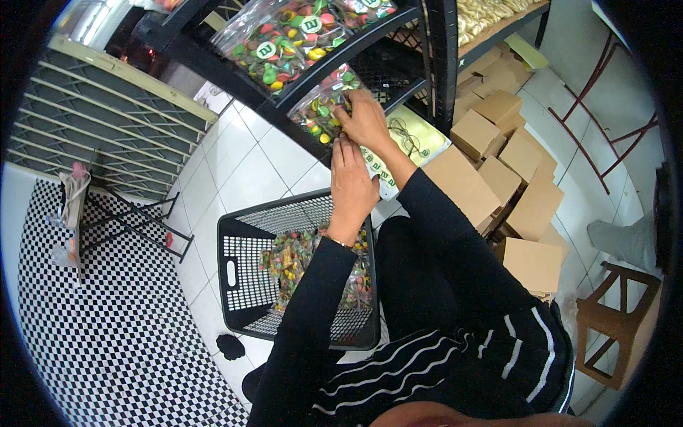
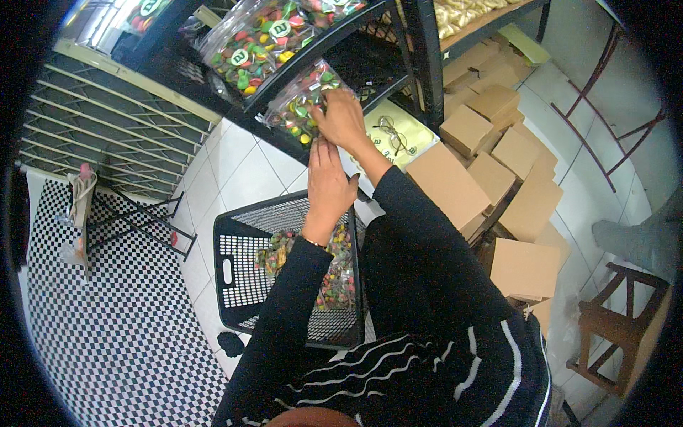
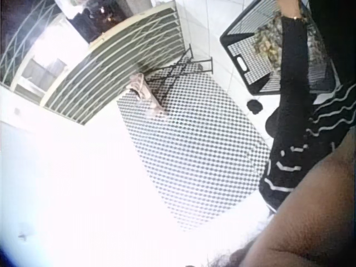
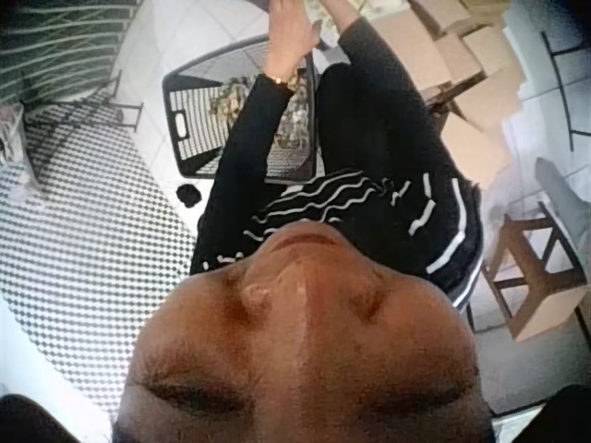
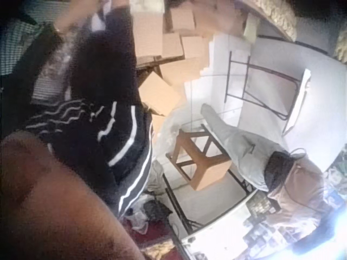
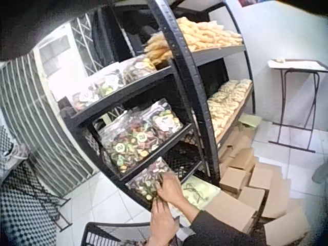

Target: The person sits on the floor and transfers small bags of colorful candies from a black plastic basket into a display rack. They handle the bags one by one, placing them into the rack's compartments. Towards the end, the person stands up and moves the basket to a different location.

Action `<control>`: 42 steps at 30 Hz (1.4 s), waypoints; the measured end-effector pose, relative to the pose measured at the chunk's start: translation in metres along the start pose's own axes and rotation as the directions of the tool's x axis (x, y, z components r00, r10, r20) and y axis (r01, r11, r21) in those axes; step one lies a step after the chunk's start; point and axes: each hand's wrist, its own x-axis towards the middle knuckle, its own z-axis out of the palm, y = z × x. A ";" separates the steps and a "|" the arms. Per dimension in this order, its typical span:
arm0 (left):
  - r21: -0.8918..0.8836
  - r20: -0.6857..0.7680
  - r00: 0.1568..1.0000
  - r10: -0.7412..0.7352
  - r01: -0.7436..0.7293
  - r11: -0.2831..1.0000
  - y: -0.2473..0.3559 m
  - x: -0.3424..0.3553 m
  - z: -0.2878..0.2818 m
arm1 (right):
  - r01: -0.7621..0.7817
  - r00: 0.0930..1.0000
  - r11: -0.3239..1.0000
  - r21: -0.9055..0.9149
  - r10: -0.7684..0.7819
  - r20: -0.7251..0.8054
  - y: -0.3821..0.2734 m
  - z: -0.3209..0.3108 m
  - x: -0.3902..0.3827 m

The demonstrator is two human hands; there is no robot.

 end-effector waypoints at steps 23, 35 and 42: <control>-0.436 0.043 0.994 0.103 -0.074 0.897 -0.043 -0.080 -0.020 | 0.276 0.917 0.953 -0.122 -0.223 0.332 0.022 -0.002 -0.003; -0.749 0.320 0.706 -0.631 0.597 0.287 -0.198 -0.271 -0.079 | 0.140 0.977 0.924 0.357 -0.070 -0.202 0.004 0.006 -0.052; -0.872 0.283 0.641 -0.714 0.481 0.086 -0.243 -0.284 -0.093 | 0.243 0.908 0.944 0.224 -0.302 0.290 -0.128 0.107 -0.194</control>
